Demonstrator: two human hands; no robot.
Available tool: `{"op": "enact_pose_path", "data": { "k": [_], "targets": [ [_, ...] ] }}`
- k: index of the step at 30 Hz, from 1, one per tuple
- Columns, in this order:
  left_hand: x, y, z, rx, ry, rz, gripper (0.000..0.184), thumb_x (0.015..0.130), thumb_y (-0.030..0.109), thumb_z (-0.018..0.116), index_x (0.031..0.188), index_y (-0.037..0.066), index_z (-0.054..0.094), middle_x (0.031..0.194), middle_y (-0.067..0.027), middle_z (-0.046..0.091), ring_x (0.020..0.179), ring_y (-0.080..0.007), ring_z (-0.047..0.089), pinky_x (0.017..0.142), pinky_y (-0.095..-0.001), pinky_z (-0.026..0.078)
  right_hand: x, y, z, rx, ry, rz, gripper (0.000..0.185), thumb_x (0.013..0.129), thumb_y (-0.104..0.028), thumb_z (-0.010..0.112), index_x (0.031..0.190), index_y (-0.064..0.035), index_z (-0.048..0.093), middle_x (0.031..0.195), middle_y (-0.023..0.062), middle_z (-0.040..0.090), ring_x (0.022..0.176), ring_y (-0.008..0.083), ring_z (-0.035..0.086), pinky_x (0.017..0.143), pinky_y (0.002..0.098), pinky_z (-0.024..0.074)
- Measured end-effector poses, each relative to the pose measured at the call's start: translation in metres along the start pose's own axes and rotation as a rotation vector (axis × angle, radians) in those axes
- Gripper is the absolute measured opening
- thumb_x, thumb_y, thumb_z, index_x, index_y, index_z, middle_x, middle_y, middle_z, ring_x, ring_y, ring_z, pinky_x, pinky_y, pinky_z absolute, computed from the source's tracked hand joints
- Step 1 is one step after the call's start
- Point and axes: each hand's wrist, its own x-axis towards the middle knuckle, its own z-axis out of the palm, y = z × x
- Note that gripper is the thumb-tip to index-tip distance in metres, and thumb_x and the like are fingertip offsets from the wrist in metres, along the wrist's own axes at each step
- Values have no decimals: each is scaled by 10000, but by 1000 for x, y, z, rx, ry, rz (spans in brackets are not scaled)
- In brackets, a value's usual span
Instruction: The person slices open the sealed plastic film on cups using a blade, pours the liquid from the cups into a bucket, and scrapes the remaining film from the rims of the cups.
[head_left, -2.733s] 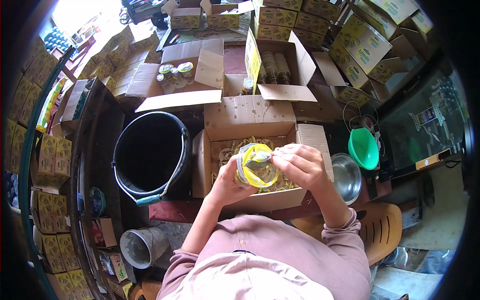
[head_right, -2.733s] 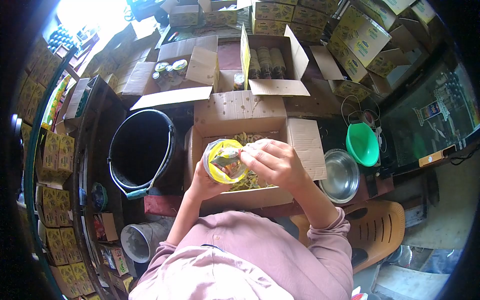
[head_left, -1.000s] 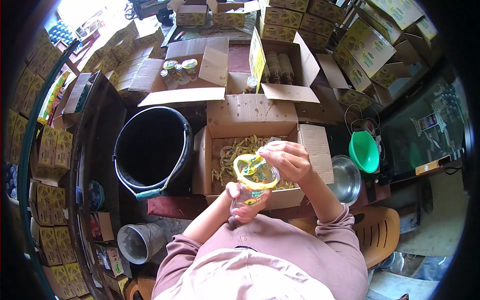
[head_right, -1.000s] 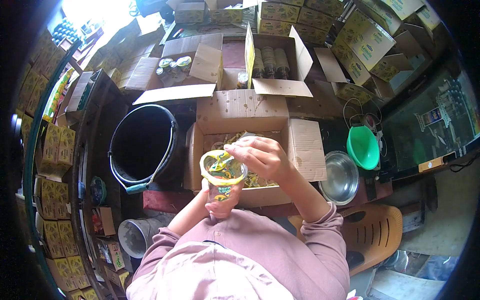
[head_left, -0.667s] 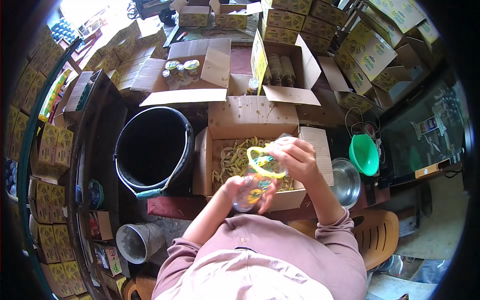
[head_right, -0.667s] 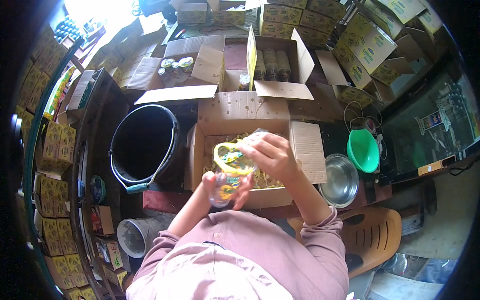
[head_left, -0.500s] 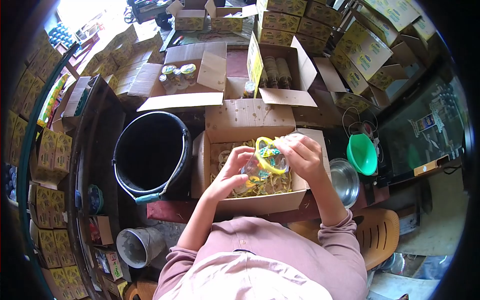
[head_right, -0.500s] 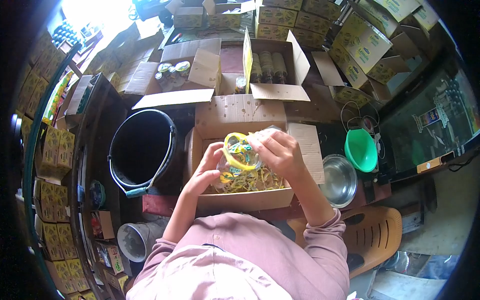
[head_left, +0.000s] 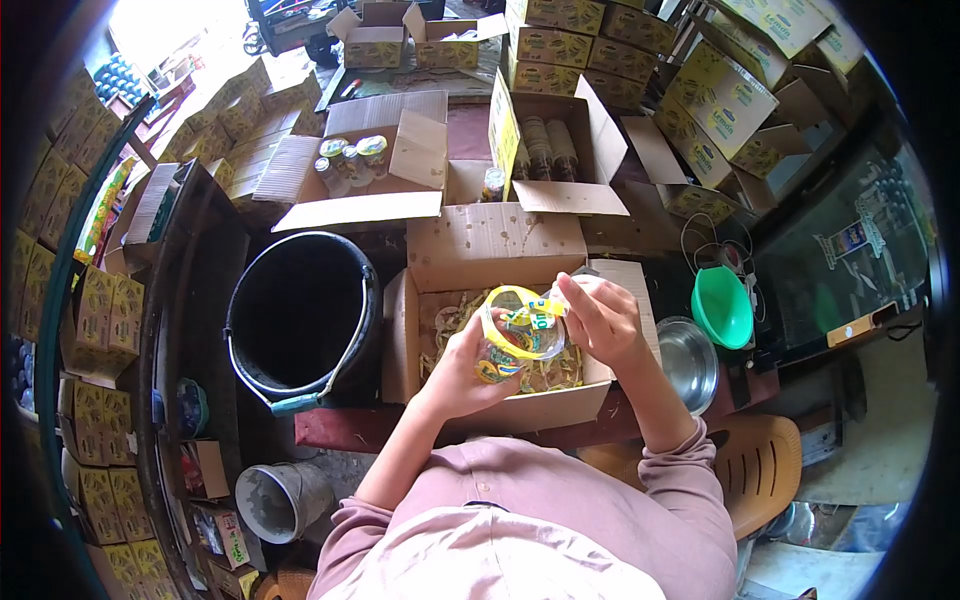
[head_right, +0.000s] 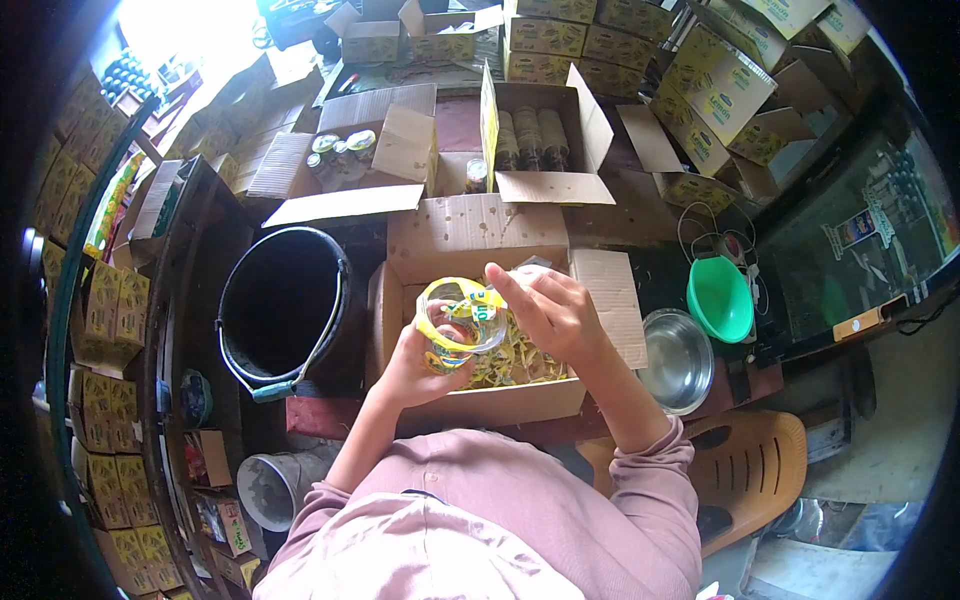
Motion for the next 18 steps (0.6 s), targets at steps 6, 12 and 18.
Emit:
{"op": "enact_pose_path", "data": {
  "k": [6,12,18],
  "targets": [
    [3,5,1,-104,-88,-51,638,652,68,647,1213,-24,358,1004,-117,573,881,-155,578,790,-279,455,-1,0,2,44,2,0,517,621,24,643,1130,24,551,650,31,554,560,134,537,526,276,490],
    [2,0,-1,-207,-144,-90,636,652,90,639,1213,-19,360,1027,-120,557,920,-161,552,835,-284,429,-2,0,5,75,-12,-10,470,618,-15,662,1080,15,580,685,41,588,617,147,583,564,280,511],
    [0,-11,-7,-308,-244,-198,670,633,118,668,1219,-2,366,1053,-103,528,953,-153,502,876,-283,388,-4,3,10,79,-37,-86,391,616,-66,681,995,0,611,751,53,625,684,164,618,617,288,531]
  ]
}}
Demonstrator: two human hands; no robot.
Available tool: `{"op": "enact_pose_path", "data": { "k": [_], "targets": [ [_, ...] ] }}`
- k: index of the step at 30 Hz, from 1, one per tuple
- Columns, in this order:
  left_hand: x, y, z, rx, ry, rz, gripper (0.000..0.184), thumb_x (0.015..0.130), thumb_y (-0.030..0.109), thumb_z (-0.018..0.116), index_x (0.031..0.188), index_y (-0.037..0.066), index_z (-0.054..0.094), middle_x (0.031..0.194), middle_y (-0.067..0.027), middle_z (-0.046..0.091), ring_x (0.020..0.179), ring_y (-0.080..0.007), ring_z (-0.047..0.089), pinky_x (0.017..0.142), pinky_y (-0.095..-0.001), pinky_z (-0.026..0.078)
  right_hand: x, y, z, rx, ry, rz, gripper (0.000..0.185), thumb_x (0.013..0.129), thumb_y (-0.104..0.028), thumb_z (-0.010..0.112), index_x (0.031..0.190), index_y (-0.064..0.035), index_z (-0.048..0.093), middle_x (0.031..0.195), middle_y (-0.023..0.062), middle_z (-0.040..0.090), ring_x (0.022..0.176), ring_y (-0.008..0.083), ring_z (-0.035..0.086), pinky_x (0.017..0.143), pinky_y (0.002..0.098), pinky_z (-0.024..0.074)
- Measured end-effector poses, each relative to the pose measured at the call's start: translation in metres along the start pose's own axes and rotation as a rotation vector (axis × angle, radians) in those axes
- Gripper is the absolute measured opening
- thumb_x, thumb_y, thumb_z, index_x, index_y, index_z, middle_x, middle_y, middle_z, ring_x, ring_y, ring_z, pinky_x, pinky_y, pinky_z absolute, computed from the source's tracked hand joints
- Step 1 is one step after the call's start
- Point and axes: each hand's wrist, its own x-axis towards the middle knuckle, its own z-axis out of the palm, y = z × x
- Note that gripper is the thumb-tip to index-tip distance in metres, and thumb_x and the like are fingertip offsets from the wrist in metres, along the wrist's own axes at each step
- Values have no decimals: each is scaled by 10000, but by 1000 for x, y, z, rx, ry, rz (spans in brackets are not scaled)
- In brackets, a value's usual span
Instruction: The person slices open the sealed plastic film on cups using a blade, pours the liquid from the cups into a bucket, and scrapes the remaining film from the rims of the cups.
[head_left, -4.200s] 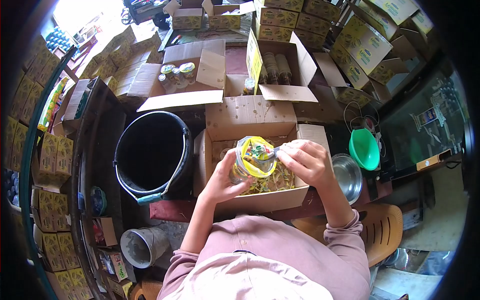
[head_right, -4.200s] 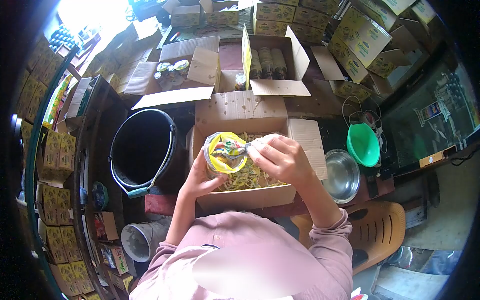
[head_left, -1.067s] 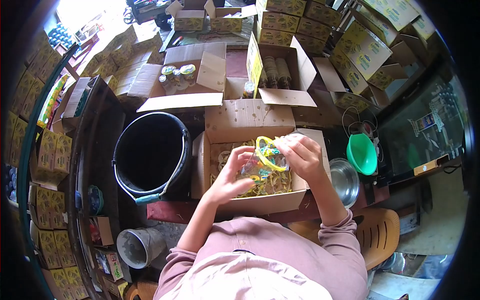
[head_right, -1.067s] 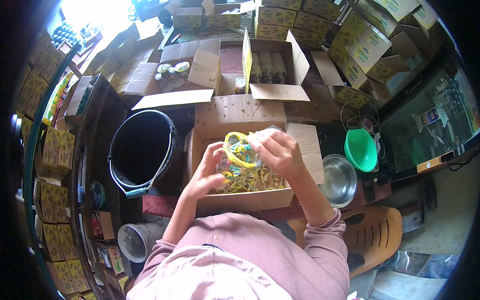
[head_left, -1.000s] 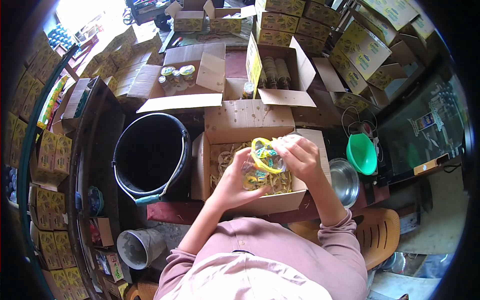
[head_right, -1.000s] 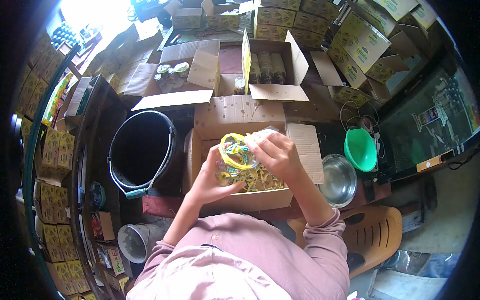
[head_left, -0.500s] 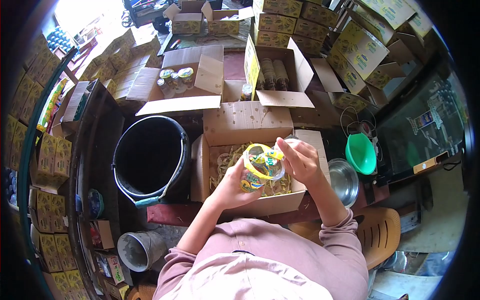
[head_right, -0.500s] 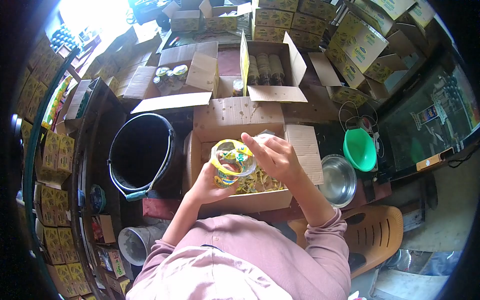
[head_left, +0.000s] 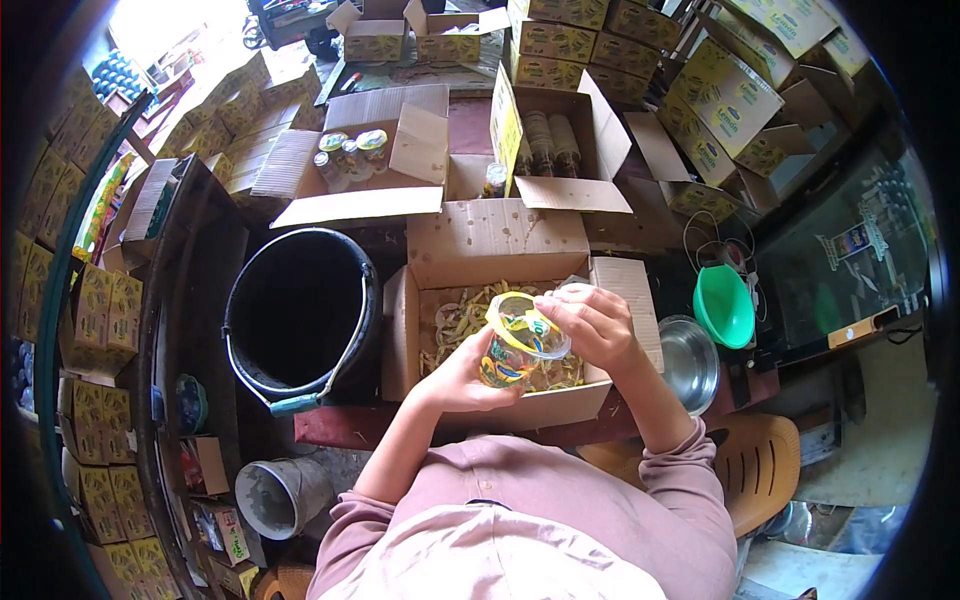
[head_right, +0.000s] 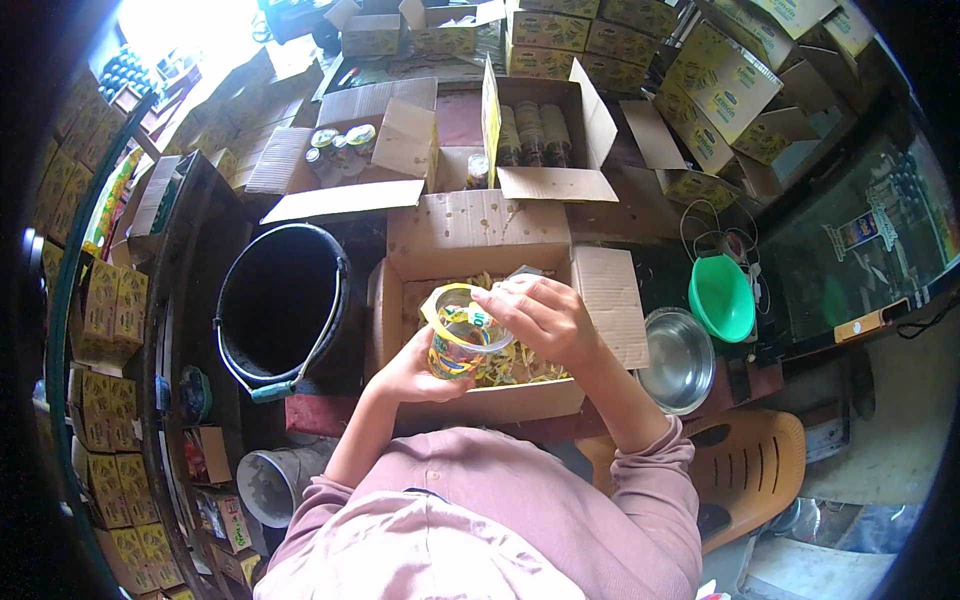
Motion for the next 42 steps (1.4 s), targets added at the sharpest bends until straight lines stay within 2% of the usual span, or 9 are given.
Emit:
{"op": "enact_pose_path", "data": {
  "k": [5,11,14,18,25,26,29,36,42],
  "targets": [
    [-1,-7,-5,-220,-56,-107,579,631,99,696,1139,23,430,933,-30,548,821,-85,519,722,-225,446,-3,0,6,79,28,57,351,647,-45,670,983,20,589,769,83,628,683,185,623,618,309,536],
    [-3,-13,-5,-370,-117,-164,518,634,125,694,1085,31,458,868,-26,559,763,-91,528,677,-219,444,-6,0,11,131,20,92,317,663,-25,654,964,35,575,804,109,634,700,203,630,623,316,537],
    [0,-12,-11,-443,-289,-168,421,674,110,679,1042,43,484,854,-13,551,779,-80,517,697,-222,443,-6,2,14,147,30,38,323,661,-32,656,967,35,573,831,119,638,700,204,631,628,320,537],
    [4,-6,-6,-481,-408,-189,270,662,95,682,889,48,543,801,-9,559,705,-79,511,632,-222,438,-5,1,17,174,47,57,304,653,-46,660,939,26,587,848,114,643,701,200,632,641,325,537],
    [8,-28,1,-929,-669,-127,384,642,112,689,951,-18,502,744,-55,527,624,-122,507,544,-243,426,3,-3,18,187,61,22,258,653,-63,660,900,-4,615,823,82,647,750,201,640,699,327,538],
    [3,-28,4,-1012,-611,-194,521,636,126,698,1048,-49,432,746,-91,512,592,-144,502,500,-265,418,4,-3,18,183,65,10,253,653,-65,660,896,-8,619,816,80,645,750,200,639,701,327,538],
    [2,-41,11,-1202,-667,-122,633,629,140,714,1121,-50,365,755,-119,506,585,-159,502,477,-273,412,7,-4,22,160,77,-11,245,648,-80,656,885,-23,632,795,72,637,751,196,637,705,327,537],
    [5,-43,23,-1699,-896,-42,626,627,106,689,1123,-68,349,729,-145,499,522,-160,492,450,-288,409,6,-4,30,199,75,24,235,623,-100,640,851,-42,641,762,56,621,730,183,627,676,308,535],
    [4,-43,24,-1818,-1018,4,612,621,91,677,1110,-79,350,726,-158,502,461,-154,475,421,-287,411,8,-7,36,276,116,107,170,610,-50,704,770,-47,645,710,54,622,694,194,625,670,305,537]
  ]
}}
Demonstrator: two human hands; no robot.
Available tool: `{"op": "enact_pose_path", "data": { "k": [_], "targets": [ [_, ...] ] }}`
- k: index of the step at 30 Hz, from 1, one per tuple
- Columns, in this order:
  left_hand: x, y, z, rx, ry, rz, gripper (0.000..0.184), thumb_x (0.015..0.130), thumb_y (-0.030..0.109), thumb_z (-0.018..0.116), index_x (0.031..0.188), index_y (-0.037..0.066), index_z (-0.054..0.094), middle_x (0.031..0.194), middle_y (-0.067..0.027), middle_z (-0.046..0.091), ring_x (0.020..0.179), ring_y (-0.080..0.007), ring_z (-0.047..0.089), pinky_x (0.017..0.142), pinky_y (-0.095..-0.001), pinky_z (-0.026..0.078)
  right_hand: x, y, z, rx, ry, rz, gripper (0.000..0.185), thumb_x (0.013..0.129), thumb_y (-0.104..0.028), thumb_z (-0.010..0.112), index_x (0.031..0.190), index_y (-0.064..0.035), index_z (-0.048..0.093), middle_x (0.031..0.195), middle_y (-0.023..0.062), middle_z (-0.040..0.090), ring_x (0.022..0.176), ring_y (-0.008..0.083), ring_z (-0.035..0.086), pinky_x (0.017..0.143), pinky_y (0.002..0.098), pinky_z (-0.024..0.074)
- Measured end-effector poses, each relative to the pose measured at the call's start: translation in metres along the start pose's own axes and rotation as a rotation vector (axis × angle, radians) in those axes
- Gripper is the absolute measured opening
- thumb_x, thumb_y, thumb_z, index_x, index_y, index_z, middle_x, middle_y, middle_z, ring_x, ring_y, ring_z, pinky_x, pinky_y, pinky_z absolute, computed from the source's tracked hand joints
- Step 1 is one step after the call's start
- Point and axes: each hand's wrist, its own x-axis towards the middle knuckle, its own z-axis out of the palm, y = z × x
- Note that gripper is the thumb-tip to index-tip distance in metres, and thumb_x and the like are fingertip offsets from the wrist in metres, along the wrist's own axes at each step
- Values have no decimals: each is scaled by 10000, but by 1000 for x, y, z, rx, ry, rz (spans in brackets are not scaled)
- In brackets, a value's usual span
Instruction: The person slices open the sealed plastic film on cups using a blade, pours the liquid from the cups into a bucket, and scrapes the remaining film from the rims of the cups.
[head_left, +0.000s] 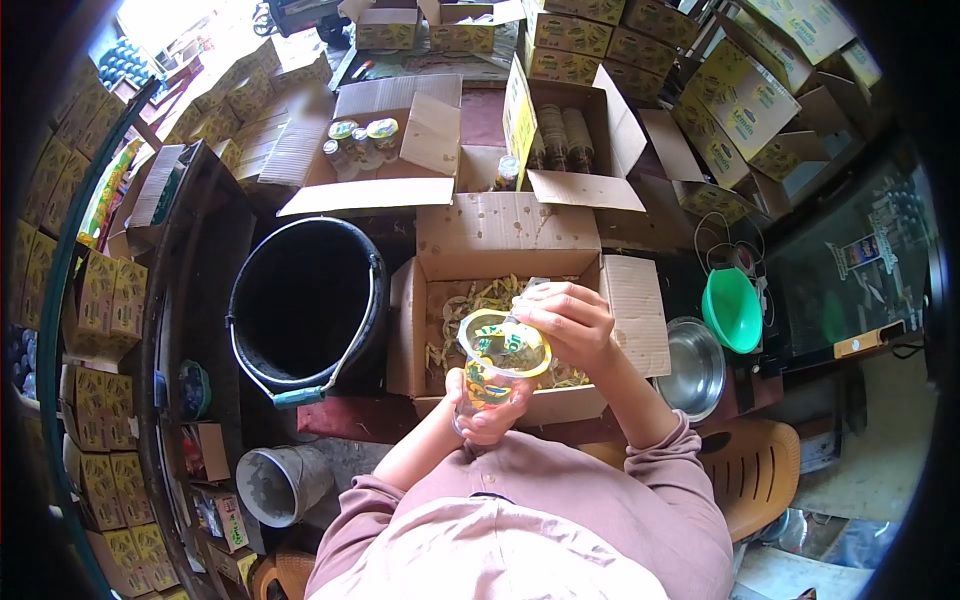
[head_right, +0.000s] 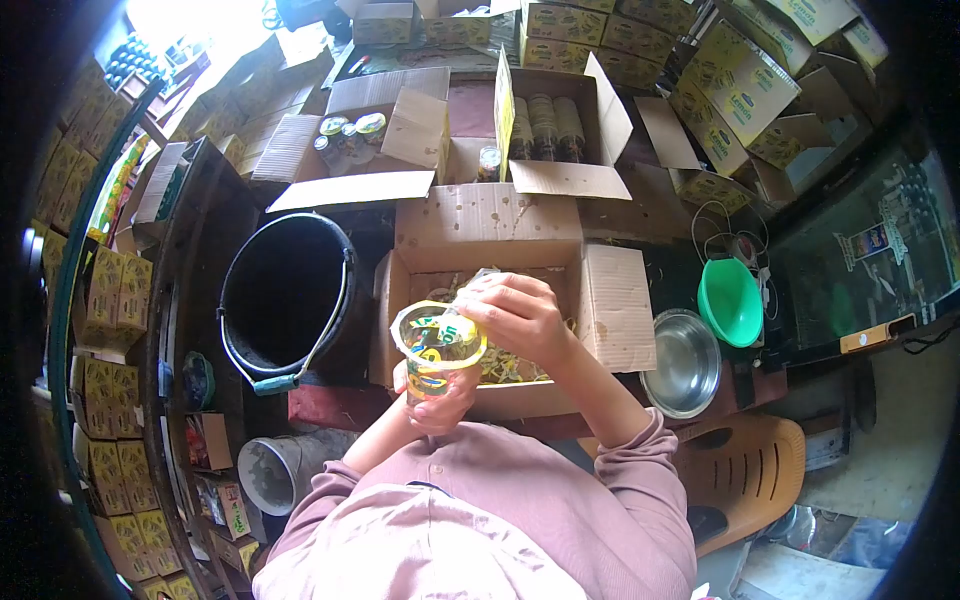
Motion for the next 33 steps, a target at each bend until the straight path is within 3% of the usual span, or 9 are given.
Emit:
{"op": "enact_pose_path", "data": {
  "k": [10,13,14,15,18,21,24,29,33],
  "targets": [
    [-13,0,26,103,242,68,674,595,69,729,1102,-58,303,753,-174,487,458,-165,492,360,-244,387,0,6,-22,-111,142,334,156,581,43,653,723,-14,623,702,86,617,620,192,589,553,266,462],
    [-12,2,38,229,336,63,742,577,92,738,1134,-53,269,766,-181,449,435,-160,469,325,-231,354,-11,11,-24,-88,-5,612,173,591,57,633,754,2,618,709,84,606,612,194,579,550,263,453],
    [-12,5,40,299,348,50,762,581,100,732,1157,-40,253,785,-184,444,438,-163,465,330,-235,353,-24,20,-25,-27,-265,731,305,612,94,580,894,-18,614,769,98,611,648,241,596,578,312,478],
    [-12,8,41,369,360,35,782,586,108,727,1181,-27,237,804,-188,439,442,-165,461,335,-240,353,-43,29,-21,-256,-523,507,516,657,112,515,1122,-111,548,938,137,590,698,267,617,615,355,512],
    [-12,19,47,610,414,-51,800,593,165,766,1173,-8,243,866,-189,463,492,-191,500,393,-274,381,-53,12,-17,-353,-864,698,649,641,138,480,1224,-146,470,1239,164,433,817,350,602,739,397,507],
    [-10,28,61,942,556,-103,753,607,243,792,1150,13,324,933,-134,504,705,-174,536,597,-294,430,-50,8,-25,-258,-721,709,607,637,140,481,1184,-123,497,1169,151,484,826,344,594,744,402,497],
    [-7,37,73,1338,737,-190,642,643,251,774,1124,28,413,979,-71,519,954,-138,472,843,-270,382,-35,7,-38,-185,-444,691,372,650,130,527,975,-44,576,857,130,586,774,286,599,678,352,494],
    [-3,27,78,1432,952,105,744,693,184,683,1298,32,277,1131,-88,480,1034,-166,484,934,-309,369,-1,-10,-50,-280,12,458,218,649,104,625,812,-40,630,737,88,611,661,203,607,590,272,482],
    [-7,20,77,1433,897,126,729,698,184,650,1302,36,270,1169,-86,451,1061,-161,471,964,-303,347,19,-20,-52,-203,15,238,220,609,81,670,773,-63,643,738,63,617,634,182,592,561,259,474]
  ]
}}
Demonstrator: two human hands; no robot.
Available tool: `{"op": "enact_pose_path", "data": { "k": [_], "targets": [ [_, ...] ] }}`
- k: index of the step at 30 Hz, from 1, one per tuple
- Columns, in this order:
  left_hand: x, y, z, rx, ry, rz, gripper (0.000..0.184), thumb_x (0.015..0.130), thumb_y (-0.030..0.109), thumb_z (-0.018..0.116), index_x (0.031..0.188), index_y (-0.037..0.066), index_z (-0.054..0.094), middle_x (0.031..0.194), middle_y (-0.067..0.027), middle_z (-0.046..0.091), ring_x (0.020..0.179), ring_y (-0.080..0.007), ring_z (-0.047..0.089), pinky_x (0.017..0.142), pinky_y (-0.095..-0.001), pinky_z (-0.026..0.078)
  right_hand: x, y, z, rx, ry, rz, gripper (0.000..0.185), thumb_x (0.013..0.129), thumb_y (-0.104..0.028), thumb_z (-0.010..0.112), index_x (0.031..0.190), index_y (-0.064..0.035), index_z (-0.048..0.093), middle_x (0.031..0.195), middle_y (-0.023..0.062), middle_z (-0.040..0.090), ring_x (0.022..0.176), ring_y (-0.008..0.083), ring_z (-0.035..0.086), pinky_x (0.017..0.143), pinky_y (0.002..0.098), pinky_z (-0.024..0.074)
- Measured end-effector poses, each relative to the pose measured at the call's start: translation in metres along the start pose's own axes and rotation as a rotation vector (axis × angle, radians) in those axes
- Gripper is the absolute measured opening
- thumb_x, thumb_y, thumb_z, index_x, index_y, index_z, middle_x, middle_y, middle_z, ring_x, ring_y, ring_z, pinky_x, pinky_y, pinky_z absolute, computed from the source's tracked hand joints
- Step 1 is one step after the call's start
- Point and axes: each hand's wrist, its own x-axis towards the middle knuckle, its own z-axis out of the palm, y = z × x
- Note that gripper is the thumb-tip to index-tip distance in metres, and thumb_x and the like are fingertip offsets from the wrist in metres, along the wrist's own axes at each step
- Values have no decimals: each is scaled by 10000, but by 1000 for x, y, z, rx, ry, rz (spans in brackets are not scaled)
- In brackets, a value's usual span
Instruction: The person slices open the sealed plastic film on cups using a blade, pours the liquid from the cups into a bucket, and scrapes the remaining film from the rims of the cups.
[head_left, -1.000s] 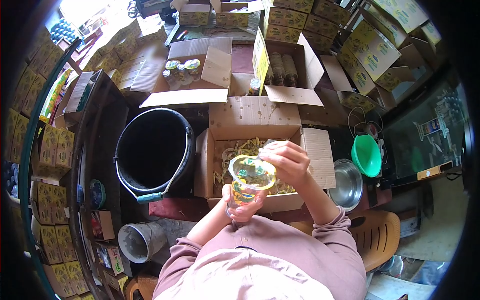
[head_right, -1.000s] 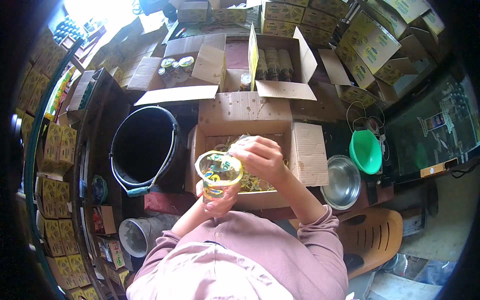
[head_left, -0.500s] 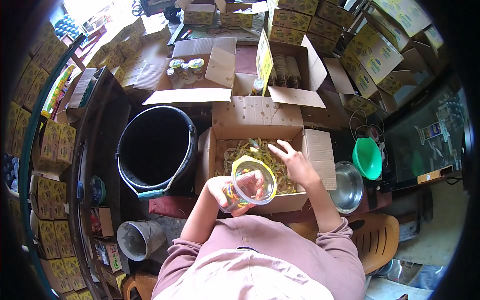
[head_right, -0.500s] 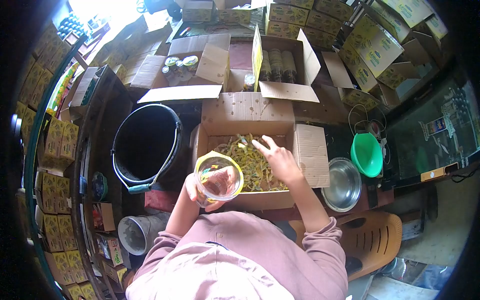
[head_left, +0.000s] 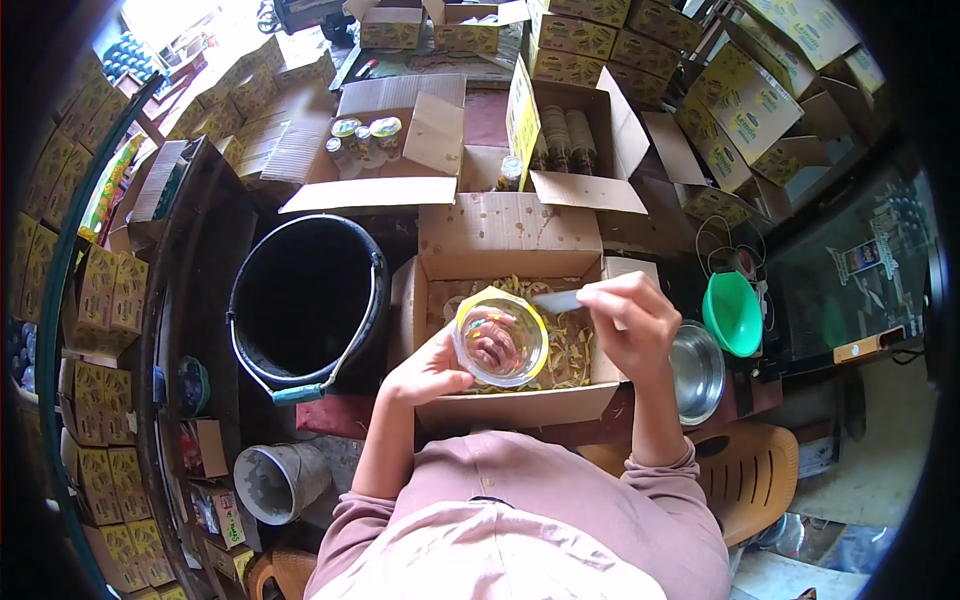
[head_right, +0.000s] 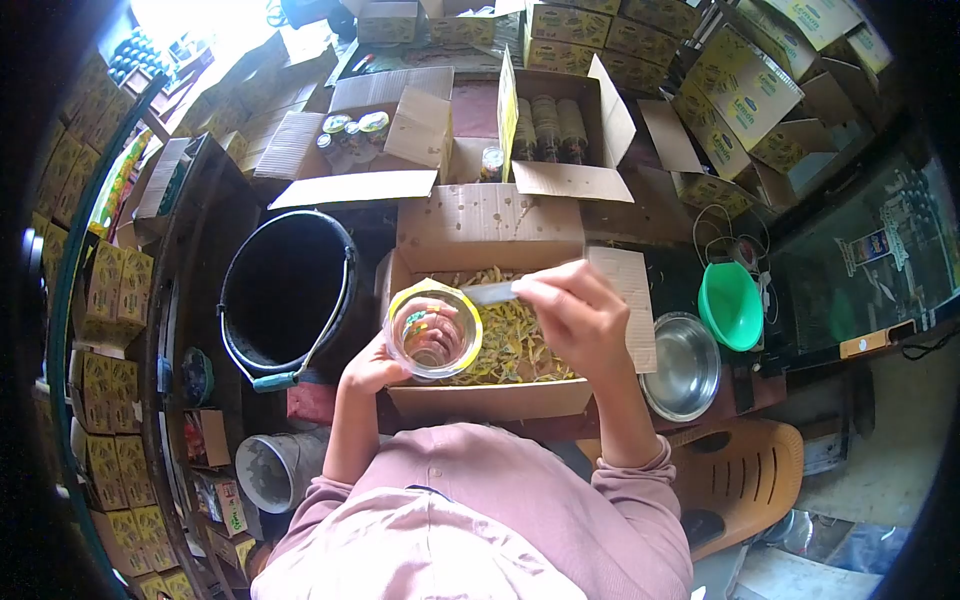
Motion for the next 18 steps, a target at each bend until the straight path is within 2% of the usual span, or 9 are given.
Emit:
{"op": "enact_pose_path", "data": {
  "k": [1,4,5,8,9,14,18],
  "targets": [
    [1,2,4,33,23,4,752,661,177,701,1281,30,300,1151,-80,459,1043,-145,467,935,-292,366,0,0,1,3,-23,-88,228,586,59,689,775,-64,651,740,54,614,642,182,589,566,264,482],
    [2,12,12,352,9,121,753,614,149,753,1237,22,350,1124,-73,468,1023,-127,458,917,-281,367,6,-11,2,-14,-73,-216,196,613,-25,663,807,-60,661,768,43,608,691,165,582,590,275,494],
    [3,14,14,395,28,169,741,581,113,783,1199,16,384,1104,-70,471,976,-116,473,863,-269,400,8,-15,1,-37,-103,-238,186,622,-65,667,808,-64,663,779,35,608,713,157,587,624,270,512],
    [4,23,20,499,-10,228,720,594,104,777,1192,12,387,1063,-67,493,915,-101,500,793,-247,434,9,-18,4,-78,-78,-308,198,619,-79,675,817,-67,667,792,30,609,730,151,592,647,268,521],
    [4,22,16,523,-55,231,721,598,94,776,1193,7,378,1009,-64,523,857,-95,527,726,-229,455,10,-18,4,-76,-82,-318,189,632,-86,676,819,-68,672,803,29,610,739,145,596,657,268,527],
    [6,25,19,509,-116,297,733,601,97,772,1200,-2,362,943,-65,551,822,-104,551,709,-228,460,12,-19,7,-62,-52,-361,146,636,-76,678,780,-54,670,790,43,614,723,164,604,633,275,530],
    [3,25,20,499,-104,245,720,599,98,765,1191,-6,369,888,-60,564,786,-103,557,692,-230,461,12,-18,9,-48,-41,-377,112,647,-77,674,754,-45,668,775,53,618,699,172,608,615,276,530]
  ]
}}
